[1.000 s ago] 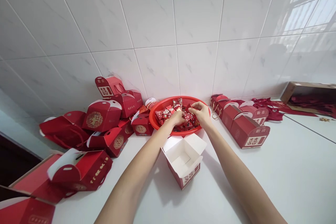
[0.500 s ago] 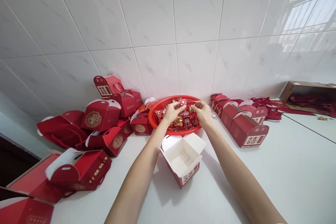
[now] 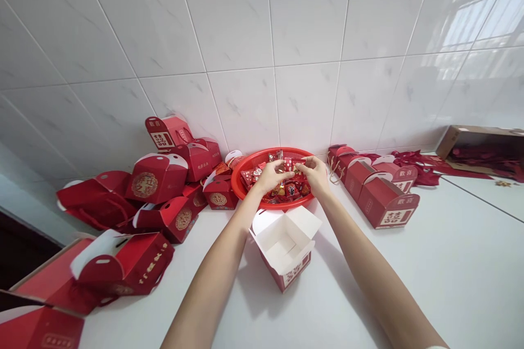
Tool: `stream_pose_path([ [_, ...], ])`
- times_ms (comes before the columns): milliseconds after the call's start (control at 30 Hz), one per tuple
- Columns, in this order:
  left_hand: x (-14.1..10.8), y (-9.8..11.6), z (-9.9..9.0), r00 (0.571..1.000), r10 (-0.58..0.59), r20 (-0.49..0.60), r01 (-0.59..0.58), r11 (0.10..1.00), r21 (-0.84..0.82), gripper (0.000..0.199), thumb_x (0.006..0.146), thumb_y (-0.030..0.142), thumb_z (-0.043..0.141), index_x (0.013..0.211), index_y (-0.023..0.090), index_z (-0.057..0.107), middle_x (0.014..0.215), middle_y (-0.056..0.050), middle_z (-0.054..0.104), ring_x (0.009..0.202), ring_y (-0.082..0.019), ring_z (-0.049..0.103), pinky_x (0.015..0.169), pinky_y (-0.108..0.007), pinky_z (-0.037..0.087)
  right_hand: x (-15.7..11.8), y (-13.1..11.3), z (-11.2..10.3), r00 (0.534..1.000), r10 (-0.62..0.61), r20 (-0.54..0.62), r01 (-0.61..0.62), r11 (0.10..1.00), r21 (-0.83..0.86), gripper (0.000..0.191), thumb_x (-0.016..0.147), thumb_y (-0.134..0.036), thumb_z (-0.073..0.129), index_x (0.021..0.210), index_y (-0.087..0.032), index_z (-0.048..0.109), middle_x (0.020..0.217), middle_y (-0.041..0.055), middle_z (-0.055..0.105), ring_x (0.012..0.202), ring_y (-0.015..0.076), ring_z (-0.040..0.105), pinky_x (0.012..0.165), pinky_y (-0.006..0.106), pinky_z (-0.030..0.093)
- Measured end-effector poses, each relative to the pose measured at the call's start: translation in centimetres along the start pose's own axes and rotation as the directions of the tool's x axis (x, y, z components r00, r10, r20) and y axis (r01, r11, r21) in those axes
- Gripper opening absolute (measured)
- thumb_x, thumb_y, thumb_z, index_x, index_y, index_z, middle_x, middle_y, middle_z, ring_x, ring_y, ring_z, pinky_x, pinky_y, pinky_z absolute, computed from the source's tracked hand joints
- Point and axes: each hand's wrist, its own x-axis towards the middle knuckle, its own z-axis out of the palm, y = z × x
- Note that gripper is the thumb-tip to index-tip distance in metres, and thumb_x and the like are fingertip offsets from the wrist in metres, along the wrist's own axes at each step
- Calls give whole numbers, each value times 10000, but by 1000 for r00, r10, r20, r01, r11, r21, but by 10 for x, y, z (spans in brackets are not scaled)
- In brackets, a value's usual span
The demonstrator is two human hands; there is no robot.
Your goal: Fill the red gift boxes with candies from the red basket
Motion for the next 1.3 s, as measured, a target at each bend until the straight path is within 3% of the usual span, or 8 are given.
stream_pose_path([
  [300, -4, 14, 2, 997, 22, 77, -15, 996, -91, 452, 631, 413, 870, 965, 150, 716, 1047, -81, 753, 1030, -270, 666, 957, -424, 495, -3, -14, -2, 983, 170, 67, -178, 974, 137, 447, 405, -385, 920, 672, -204, 610, 724, -10, 654, 698, 150, 623, 623, 273, 475],
  [700, -4, 12, 3, 999, 12, 32, -7, 988, -155, 396, 625, 331, 861, 946, 147, 720, 1001, -72, 753, 986, -244, 676, 942, -408, 505, -1, -11, -3, 987, 123, 107, -131, 989, 69, 427, 486, -510, 882, 642, -217, 612, 686, 1, 655, 670, 171, 606, 595, 297, 448],
  [933, -1, 7, 2, 1000, -17, -6, 16, 985, -174, 498, 605, 329, 875, 1039, 144, 717, 1121, -111, 737, 1072, -266, 664, 977, -435, 502, -1, -11, -2, 991, 113, 69, -120, 988, 101, 450, 471, -514, 889, 642, -208, 608, 656, -29, 617, 603, 124, 541, 558, 272, 423],
  [1300, -1, 1, -1, 999, -47, 22, 49, 988, -145, 781, 604, 286, 906, 1310, 147, 603, 1096, -114, 737, 1062, -260, 676, 937, -408, 533, -2, -12, -1, 986, 140, 92, -151, 981, 125, 432, 476, -501, 875, 698, -212, 643, 697, 1, 681, 680, 180, 627, 597, 302, 487],
])
